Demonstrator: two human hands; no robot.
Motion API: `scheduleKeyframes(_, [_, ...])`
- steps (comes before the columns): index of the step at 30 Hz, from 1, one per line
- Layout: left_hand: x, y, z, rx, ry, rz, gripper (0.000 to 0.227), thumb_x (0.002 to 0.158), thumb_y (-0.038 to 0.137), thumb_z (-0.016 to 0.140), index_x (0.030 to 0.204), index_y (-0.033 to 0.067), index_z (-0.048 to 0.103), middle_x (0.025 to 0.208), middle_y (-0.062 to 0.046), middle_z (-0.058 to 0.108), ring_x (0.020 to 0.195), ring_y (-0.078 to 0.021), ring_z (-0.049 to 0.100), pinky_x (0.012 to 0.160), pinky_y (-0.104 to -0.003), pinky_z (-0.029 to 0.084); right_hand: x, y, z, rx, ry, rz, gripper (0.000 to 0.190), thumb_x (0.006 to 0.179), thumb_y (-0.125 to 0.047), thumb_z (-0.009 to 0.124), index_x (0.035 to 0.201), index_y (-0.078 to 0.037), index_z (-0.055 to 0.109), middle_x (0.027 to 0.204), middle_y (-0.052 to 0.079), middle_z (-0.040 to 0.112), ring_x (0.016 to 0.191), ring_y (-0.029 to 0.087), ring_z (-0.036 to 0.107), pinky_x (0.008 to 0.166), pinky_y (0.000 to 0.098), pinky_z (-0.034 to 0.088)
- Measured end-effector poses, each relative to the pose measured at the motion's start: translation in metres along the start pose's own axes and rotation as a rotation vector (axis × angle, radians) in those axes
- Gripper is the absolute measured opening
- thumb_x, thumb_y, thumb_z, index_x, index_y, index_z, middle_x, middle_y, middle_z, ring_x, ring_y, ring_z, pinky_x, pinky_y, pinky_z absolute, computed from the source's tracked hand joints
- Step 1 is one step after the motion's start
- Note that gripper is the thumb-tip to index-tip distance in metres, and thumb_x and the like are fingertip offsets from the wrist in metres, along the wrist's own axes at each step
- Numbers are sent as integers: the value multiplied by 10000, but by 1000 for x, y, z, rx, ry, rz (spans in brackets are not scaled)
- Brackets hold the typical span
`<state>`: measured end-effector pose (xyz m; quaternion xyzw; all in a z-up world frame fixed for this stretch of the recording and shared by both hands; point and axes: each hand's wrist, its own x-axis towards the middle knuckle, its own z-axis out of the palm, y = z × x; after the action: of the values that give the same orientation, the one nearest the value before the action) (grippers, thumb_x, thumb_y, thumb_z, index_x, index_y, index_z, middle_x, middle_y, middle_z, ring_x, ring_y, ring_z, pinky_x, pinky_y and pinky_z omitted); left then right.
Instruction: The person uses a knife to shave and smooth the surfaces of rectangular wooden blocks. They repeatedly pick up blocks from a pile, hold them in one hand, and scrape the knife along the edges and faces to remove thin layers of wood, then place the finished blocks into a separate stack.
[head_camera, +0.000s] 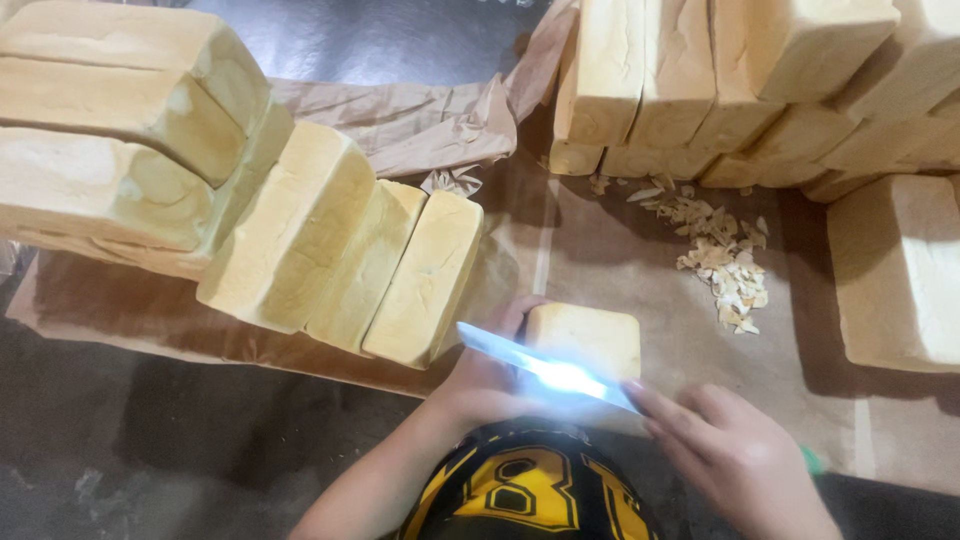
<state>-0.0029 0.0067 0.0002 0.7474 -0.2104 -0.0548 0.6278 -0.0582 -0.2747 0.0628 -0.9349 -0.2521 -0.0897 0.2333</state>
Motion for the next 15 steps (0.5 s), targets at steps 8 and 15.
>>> scheduleKeyframes(8, [-10,-5,7,-67,36,60,935,728,303,943,1494,62,464,1425,-143,541,1359,-284,563,1169,-405,472,4,-9,6,62,48,35,468,757,-167,776,1217,-249,742,733,56,643,597,195,612,529,364,512])
scheduleKeyframes(15, [-11,-3,5,19,129,21,983,673,324,979,1461,73,448,1349,-130,541,1265,-256,607,1079,-380,528,-42,48,31,-103,171,220,371,827,-194,773,1194,-242,758,815,59,721,629,149,647,572,333,543])
